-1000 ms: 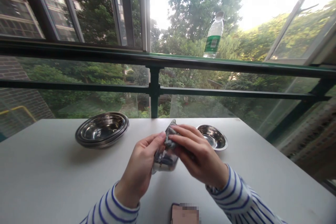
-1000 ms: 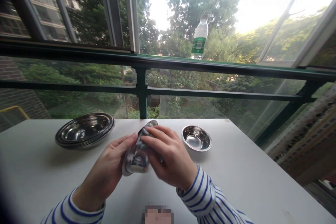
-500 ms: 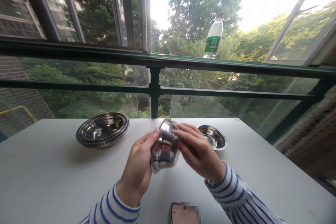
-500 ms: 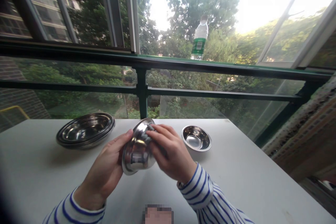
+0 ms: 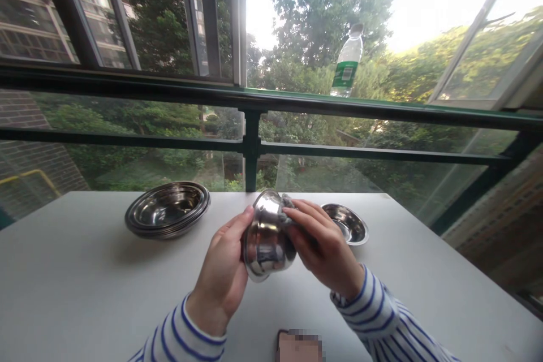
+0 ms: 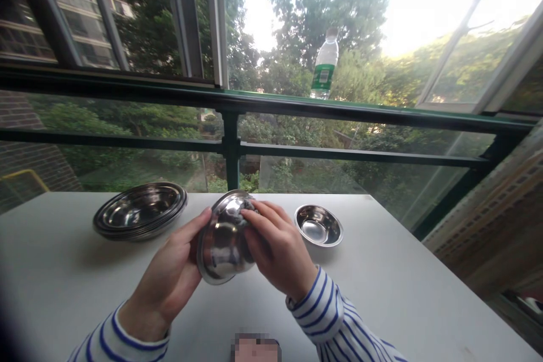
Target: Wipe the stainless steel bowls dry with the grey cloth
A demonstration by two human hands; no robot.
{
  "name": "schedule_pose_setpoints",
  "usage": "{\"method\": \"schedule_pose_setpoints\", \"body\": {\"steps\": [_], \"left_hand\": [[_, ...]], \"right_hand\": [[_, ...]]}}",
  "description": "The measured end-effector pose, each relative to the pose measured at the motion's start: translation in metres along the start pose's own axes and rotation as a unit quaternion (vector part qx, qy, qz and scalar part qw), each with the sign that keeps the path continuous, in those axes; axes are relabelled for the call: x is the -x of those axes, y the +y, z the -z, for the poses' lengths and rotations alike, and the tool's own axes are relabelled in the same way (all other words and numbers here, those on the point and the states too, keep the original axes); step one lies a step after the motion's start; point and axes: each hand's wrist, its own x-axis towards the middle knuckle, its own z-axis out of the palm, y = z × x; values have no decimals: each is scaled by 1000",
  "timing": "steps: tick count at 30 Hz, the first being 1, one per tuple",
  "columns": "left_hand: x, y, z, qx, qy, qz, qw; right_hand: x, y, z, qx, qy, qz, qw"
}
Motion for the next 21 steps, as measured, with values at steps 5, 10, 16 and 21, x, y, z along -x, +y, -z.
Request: {"method": "schedule_pose_setpoints", "body": {"steps": [5, 10, 16, 21], "left_hand": [[-1, 0, 2, 13, 3, 9, 1000], [3, -2, -2, -15, -26, -4, 1000], [4, -4, -2, -33, -41, 7, 999], [4, -5, -2, -43, -37, 23, 998]], "right_hand": [[1, -12, 2, 43, -92, 108, 989], [0, -7, 5, 70, -55, 56, 994], [-1, -10, 6, 64, -114, 102, 986], [-2, -6, 6, 60, -58, 45, 995]]}}
